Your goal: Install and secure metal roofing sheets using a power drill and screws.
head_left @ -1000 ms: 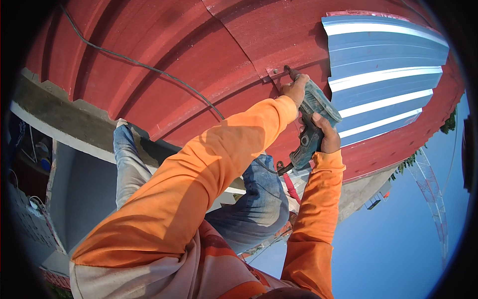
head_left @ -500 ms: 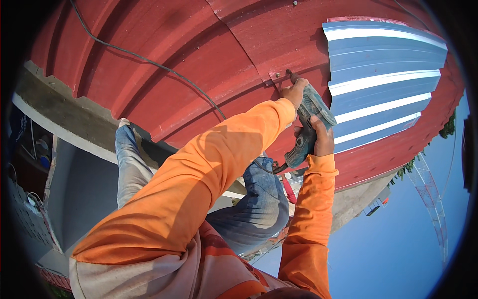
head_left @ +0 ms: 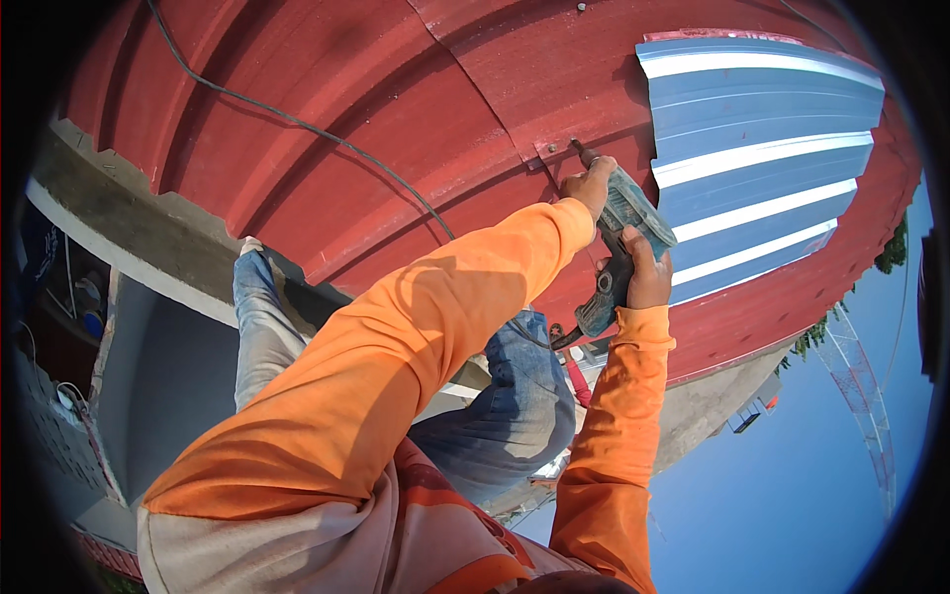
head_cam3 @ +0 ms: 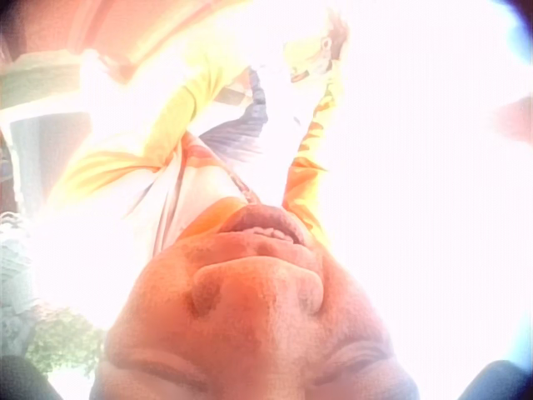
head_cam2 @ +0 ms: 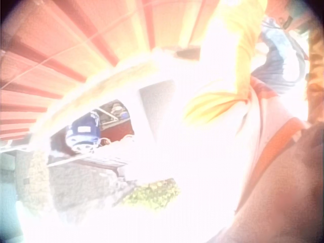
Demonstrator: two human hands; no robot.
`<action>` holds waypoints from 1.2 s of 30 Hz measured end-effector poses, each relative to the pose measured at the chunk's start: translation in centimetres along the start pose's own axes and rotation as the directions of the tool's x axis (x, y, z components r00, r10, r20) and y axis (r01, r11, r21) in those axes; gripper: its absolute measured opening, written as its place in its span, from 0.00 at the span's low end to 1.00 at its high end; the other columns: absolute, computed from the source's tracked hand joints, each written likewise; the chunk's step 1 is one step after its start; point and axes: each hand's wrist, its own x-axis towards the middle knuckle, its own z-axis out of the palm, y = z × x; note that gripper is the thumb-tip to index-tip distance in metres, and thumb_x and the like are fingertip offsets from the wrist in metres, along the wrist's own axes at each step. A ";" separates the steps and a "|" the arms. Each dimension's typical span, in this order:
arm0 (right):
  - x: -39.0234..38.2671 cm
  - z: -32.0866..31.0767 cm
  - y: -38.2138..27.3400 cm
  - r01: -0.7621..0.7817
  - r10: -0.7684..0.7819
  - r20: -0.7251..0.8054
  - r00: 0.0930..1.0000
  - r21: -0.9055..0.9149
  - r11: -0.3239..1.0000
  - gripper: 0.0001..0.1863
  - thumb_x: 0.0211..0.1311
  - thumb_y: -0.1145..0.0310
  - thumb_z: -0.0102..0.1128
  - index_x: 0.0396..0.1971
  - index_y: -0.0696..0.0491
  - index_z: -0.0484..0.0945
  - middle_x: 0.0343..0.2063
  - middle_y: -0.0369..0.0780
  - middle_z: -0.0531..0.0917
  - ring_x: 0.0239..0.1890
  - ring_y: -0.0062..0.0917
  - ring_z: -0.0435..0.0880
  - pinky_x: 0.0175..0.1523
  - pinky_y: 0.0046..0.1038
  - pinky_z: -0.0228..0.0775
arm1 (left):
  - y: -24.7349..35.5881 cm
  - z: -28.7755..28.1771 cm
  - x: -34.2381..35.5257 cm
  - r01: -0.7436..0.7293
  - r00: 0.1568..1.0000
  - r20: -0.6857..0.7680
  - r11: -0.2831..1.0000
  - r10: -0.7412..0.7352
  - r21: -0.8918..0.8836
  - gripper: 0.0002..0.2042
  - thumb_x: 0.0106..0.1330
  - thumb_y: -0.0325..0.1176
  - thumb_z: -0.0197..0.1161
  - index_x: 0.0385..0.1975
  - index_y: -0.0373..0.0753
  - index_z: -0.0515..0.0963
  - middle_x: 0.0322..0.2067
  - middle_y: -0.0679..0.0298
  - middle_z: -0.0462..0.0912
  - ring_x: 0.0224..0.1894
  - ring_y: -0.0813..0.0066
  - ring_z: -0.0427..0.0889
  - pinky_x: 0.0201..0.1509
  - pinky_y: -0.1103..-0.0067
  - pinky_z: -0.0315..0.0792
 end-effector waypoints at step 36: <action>-13.4 14.3 10.6 -0.279 0.009 0.706 0.708 0.269 0.922 0.32 0.53 0.55 0.58 0.51 0.64 0.68 0.39 0.51 0.80 0.37 0.37 0.82 0.44 0.37 0.77 | 16.7 -28.9 -11.8 -0.528 0.826 -0.432 0.765 0.362 -0.369 0.11 0.73 0.45 0.39 0.32 0.46 0.62 0.16 0.67 0.64 0.14 0.72 0.66 0.19 0.70 0.68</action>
